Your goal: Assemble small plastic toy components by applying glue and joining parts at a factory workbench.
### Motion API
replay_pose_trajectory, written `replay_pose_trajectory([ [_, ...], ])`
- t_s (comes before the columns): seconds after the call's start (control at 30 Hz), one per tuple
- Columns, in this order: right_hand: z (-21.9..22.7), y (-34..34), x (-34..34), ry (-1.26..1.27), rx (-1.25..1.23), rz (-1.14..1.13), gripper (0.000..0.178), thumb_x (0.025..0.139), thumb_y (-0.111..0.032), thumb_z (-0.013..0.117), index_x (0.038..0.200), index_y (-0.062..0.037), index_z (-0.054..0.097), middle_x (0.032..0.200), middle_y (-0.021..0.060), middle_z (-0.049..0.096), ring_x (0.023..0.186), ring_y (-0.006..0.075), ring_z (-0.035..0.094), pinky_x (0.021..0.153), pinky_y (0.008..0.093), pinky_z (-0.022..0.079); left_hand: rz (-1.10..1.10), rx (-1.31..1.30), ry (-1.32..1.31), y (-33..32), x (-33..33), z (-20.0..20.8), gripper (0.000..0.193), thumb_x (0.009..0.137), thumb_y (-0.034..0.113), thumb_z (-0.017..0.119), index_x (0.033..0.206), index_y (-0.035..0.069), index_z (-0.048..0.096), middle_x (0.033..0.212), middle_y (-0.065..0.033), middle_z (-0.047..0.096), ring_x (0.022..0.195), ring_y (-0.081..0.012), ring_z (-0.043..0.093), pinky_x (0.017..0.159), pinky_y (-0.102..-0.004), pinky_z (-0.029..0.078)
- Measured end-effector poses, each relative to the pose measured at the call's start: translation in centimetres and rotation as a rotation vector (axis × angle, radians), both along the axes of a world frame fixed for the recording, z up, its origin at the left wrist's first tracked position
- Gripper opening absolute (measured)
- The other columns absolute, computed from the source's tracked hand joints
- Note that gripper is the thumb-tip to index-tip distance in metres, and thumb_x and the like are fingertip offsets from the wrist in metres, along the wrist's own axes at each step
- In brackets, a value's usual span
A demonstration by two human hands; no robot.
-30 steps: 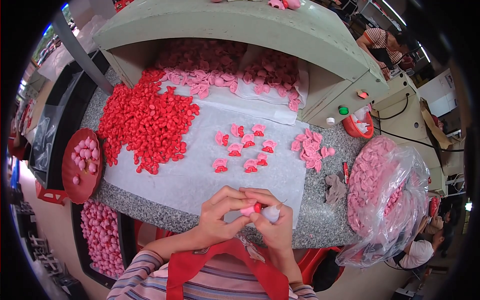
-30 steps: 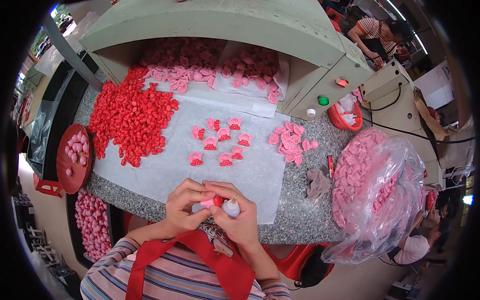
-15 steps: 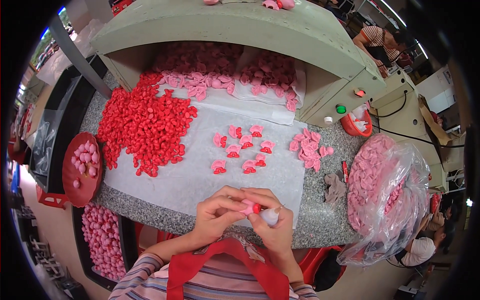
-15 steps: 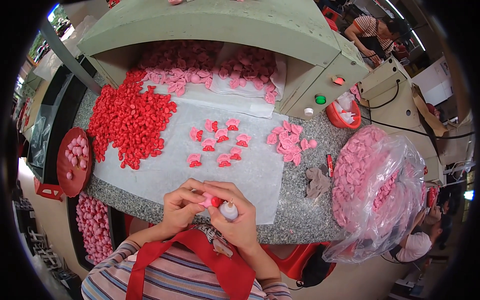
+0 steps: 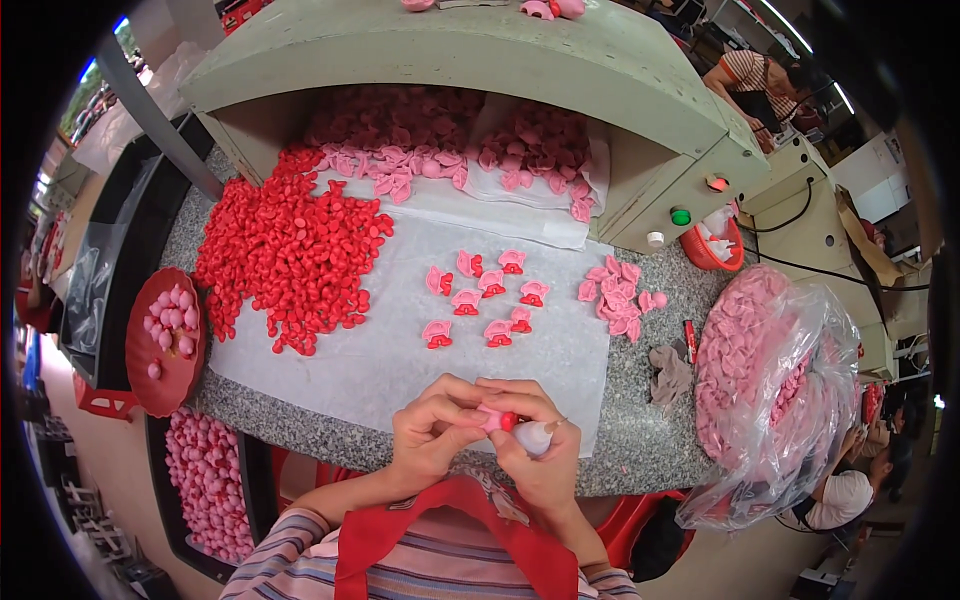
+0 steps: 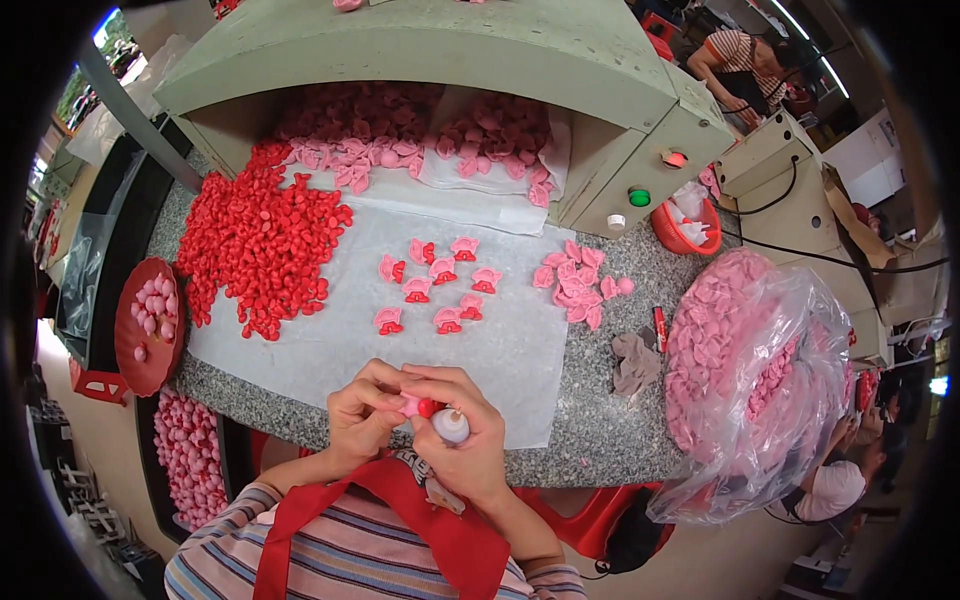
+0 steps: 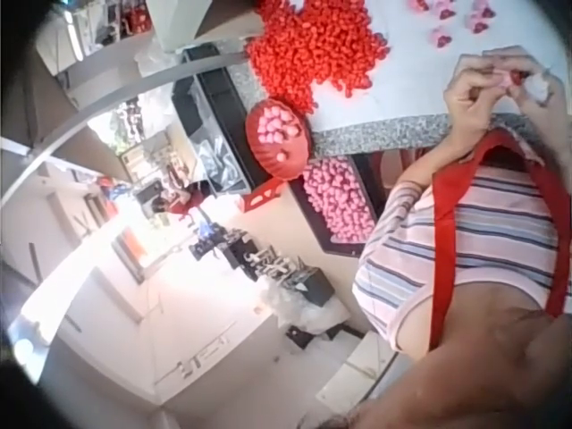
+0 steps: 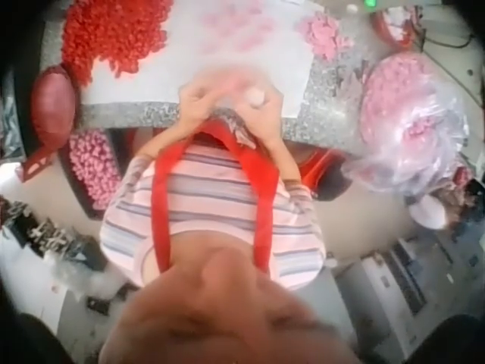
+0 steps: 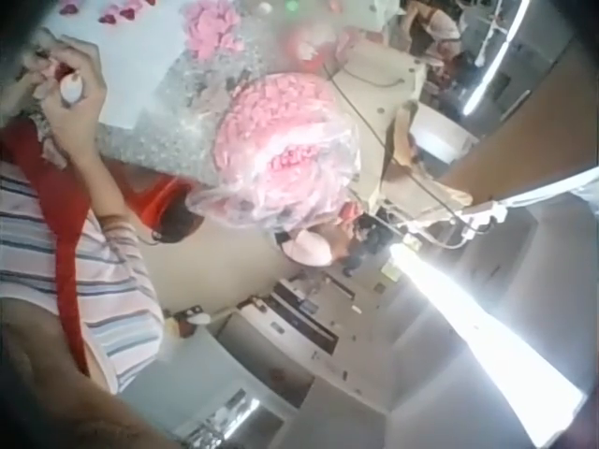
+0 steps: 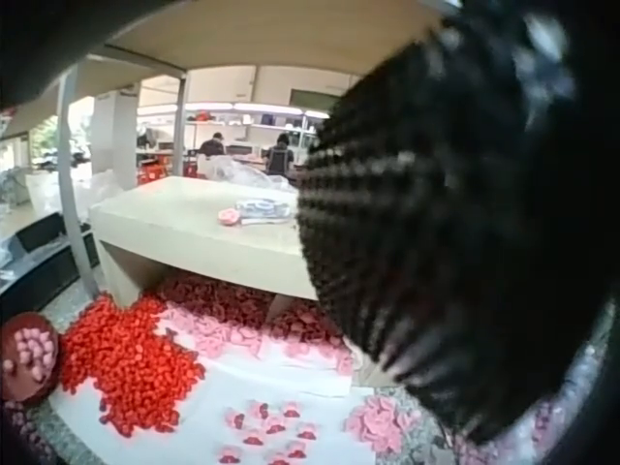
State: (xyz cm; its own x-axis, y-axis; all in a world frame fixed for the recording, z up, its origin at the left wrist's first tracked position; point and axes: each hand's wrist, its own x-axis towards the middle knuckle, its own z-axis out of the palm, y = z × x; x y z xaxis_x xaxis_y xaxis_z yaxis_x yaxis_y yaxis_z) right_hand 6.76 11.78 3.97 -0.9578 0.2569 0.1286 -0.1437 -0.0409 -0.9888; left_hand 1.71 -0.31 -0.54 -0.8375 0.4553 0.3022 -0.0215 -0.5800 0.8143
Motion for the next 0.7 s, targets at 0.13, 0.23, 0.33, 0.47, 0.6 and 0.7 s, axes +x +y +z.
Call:
replay_pose_trajectory([
  [0.13,0.0,0.0,-0.1,-0.003,-0.008,0.004,0.027,0.069,0.011,0.051,0.093,0.0022,0.058,0.104,0.0168,0.055,0.099,0.0235,0.053,0.086,0.0322,0.040,0.025,-0.009,0.029,0.2,0.0,0.0,0.010,0.078,-0.007,0.056,0.087,-0.001,0.055,0.100,-0.0149,0.052,0.093,-0.0201,0.054,0.079,-0.0285,0.046],
  [0.23,0.0,-0.3,-0.5,-0.054,0.074,-0.054,0.027,0.069,0.010,0.054,0.095,0.0016,0.058,0.103,0.0144,0.055,0.097,0.0207,0.054,0.084,0.0300,0.041,0.005,0.076,-0.103,0.8,0.0,-0.6,0.012,0.082,-0.003,0.053,0.094,0.001,0.053,0.104,-0.0144,0.052,0.095,-0.0199,0.054,0.081,-0.0298,0.045],
  [0.33,-0.1,-0.2,-0.6,-0.092,0.136,-0.126,0.030,0.068,0.009,0.061,0.097,0.0005,0.058,0.103,0.0118,0.055,0.094,0.0175,0.054,0.080,0.0271,0.043,-0.134,0.185,-0.538,0.9,-0.3,-0.2,0.016,0.086,0.008,0.050,0.102,0.004,0.051,0.106,-0.0151,0.053,0.095,-0.0230,0.055,0.083,-0.0333,0.045],
  [0.47,0.2,0.1,-0.1,-0.141,0.057,-0.144,0.035,0.067,0.008,0.066,0.099,-0.0008,0.057,0.102,0.0104,0.054,0.093,0.0157,0.054,0.076,0.0247,0.044,-0.321,0.288,-0.723,0.3,-1.1,0.0,0.018,0.088,0.010,0.046,0.105,0.005,0.051,0.108,-0.0146,0.054,0.097,-0.0261,0.056,0.083,-0.0345,0.047],
  [0.6,-0.2,0.2,-0.2,0.008,0.212,-0.177,0.036,0.066,0.006,0.068,0.099,-0.0025,0.059,0.103,0.0098,0.053,0.085,0.0145,0.056,0.070,0.0236,0.047,-0.450,0.352,-0.764,0.2,-1.3,-0.4,0.024,0.088,0.011,0.047,0.111,0.005,0.049,0.109,-0.0120,0.054,0.102,-0.0220,0.054,0.086,-0.0321,0.045],
  [0.7,-0.3,0.1,-0.3,0.062,0.229,-0.187,0.035,0.065,0.004,0.069,0.098,-0.0038,0.061,0.104,0.0097,0.053,0.080,0.0137,0.058,0.066,0.0236,0.049,-0.458,0.344,-0.700,0.1,-1.3,0.1,0.026,0.086,0.010,0.051,0.111,0.004,0.049,0.109,-0.0120,0.054,0.103,-0.0227,0.053,0.086,-0.0326,0.045],
])
